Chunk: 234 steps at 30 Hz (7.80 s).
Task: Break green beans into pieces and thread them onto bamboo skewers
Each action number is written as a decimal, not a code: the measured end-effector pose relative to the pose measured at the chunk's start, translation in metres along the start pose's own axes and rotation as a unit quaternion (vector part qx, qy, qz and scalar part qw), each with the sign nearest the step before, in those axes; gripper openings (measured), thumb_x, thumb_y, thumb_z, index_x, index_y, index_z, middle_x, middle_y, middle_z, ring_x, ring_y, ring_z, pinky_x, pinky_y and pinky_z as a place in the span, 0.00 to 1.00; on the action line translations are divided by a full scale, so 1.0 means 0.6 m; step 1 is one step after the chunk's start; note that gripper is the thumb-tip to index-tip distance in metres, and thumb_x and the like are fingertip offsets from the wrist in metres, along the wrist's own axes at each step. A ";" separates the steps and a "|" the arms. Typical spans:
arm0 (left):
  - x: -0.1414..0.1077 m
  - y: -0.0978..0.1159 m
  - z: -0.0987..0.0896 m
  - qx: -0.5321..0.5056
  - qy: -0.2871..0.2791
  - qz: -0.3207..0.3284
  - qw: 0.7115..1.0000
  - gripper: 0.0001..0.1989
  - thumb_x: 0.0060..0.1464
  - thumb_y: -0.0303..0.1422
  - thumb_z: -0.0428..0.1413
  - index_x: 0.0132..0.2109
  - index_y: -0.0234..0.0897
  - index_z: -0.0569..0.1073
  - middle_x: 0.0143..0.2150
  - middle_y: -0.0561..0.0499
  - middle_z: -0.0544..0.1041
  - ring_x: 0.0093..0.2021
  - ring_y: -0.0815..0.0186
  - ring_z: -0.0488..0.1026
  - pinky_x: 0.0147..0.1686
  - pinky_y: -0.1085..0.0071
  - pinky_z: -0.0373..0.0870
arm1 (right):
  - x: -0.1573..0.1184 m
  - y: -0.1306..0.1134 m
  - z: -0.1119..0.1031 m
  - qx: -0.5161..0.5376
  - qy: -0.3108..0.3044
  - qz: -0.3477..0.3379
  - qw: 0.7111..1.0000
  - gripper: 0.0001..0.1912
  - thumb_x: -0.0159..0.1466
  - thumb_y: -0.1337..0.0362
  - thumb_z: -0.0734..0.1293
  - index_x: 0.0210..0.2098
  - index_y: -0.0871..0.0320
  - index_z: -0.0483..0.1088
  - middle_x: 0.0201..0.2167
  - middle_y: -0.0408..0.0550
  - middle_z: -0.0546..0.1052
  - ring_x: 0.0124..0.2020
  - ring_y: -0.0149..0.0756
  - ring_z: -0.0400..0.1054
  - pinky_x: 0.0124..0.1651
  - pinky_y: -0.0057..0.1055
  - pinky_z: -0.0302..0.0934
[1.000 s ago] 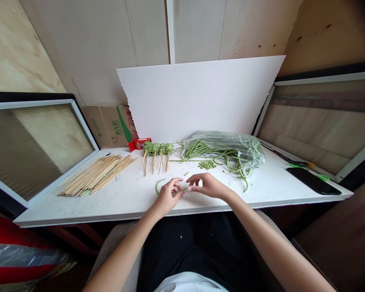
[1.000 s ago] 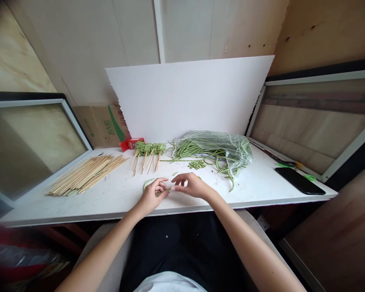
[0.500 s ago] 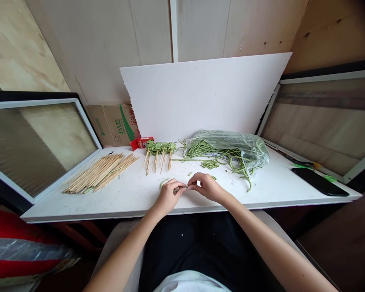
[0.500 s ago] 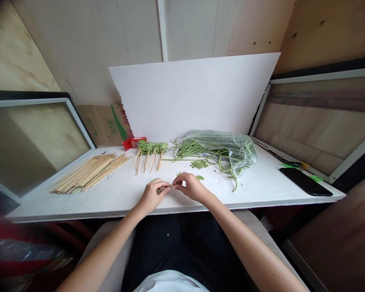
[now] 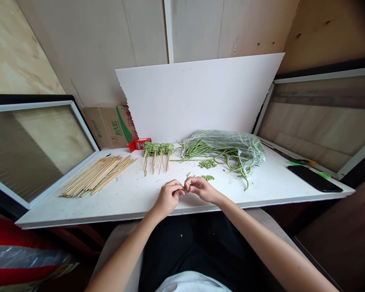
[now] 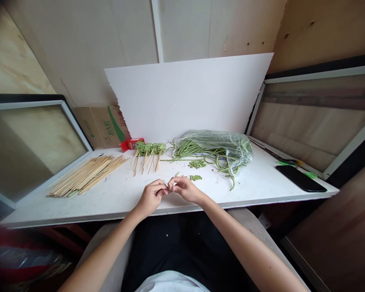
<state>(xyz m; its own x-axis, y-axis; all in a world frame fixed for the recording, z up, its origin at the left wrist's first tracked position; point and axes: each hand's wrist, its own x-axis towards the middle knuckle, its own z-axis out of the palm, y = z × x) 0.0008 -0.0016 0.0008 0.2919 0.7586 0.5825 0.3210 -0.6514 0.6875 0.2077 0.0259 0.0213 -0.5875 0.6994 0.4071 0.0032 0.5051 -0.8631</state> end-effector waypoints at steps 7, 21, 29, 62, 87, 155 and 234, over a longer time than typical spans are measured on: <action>0.005 -0.017 -0.014 0.019 0.016 -0.051 0.998 0.07 0.66 0.32 0.59 0.41 0.37 0.82 0.40 0.46 0.80 0.40 0.63 0.76 0.39 0.69 0.70 | 0.007 0.002 -0.066 -0.108 0.117 0.022 0.987 0.22 0.62 0.42 0.75 0.36 0.56 0.82 0.35 0.52 0.82 0.35 0.41 0.74 0.37 0.33 0.65; -0.003 -0.021 -0.001 0.034 -0.001 -0.051 0.998 0.10 0.66 0.34 0.58 0.48 0.36 0.83 0.45 0.42 0.80 0.42 0.62 0.78 0.39 0.68 0.76 | -0.036 0.077 -0.213 -0.398 0.179 0.299 0.849 0.17 0.66 0.51 0.70 0.32 0.57 0.82 0.32 0.54 0.84 0.34 0.44 0.77 0.36 0.32 0.63; -0.004 -0.018 0.004 0.061 -0.008 -0.019 0.998 0.12 0.67 0.30 0.56 0.53 0.38 0.82 0.45 0.44 0.76 0.44 0.64 0.77 0.43 0.68 0.79 | -0.025 0.047 -0.213 -0.325 0.211 0.265 0.883 0.29 0.76 0.47 0.56 0.41 0.61 0.80 0.34 0.56 0.85 0.30 0.42 0.76 0.37 0.33 0.66; 0.001 0.009 -0.010 0.147 -0.021 -0.006 0.989 0.05 0.65 0.30 0.60 0.40 0.39 0.82 0.37 0.48 0.82 0.37 0.61 0.78 0.40 0.66 0.73 | -0.001 -0.008 -0.004 -0.280 0.015 -0.049 0.959 0.10 0.67 0.76 0.66 0.37 0.55 0.76 0.34 0.50 0.79 0.43 0.44 0.68 0.45 0.37 0.63; 0.008 0.025 -0.017 -0.001 0.012 -0.030 0.999 0.13 0.67 0.35 0.57 0.34 0.36 0.80 0.29 0.48 0.79 0.30 0.66 0.74 0.33 0.70 0.69 | 0.005 0.019 0.026 0.059 0.049 0.031 0.997 0.25 0.64 0.39 0.71 0.35 0.56 0.73 0.32 0.47 0.78 0.37 0.40 0.73 0.45 0.37 0.67; 0.001 -0.009 -0.002 -0.074 -0.001 -0.123 0.990 0.13 0.61 0.40 0.63 0.39 0.32 0.85 0.32 0.44 0.84 0.27 0.67 0.77 0.31 0.70 0.76 | -0.018 0.033 -0.173 -0.473 0.225 0.260 0.812 0.14 0.67 0.54 0.70 0.33 0.54 0.84 0.34 0.53 0.82 0.39 0.47 0.74 0.35 0.33 0.58; 0.014 0.078 -0.022 0.024 0.010 -0.025 0.999 0.15 0.70 0.37 0.54 0.37 0.37 0.80 0.31 0.48 0.81 0.34 0.62 0.78 0.40 0.67 0.71 | 0.003 -0.076 0.016 -0.242 0.145 -0.073 0.957 0.10 0.70 0.68 0.62 0.35 0.53 0.75 0.32 0.50 0.78 0.41 0.45 0.65 0.43 0.40 0.62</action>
<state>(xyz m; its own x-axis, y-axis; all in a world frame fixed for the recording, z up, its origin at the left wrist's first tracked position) 0.0065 -0.0254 0.0436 0.2558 0.7903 0.5568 0.3773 -0.6118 0.6952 0.1985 -0.0007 0.0583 -0.3616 0.6787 0.6392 0.3527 0.7342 -0.5801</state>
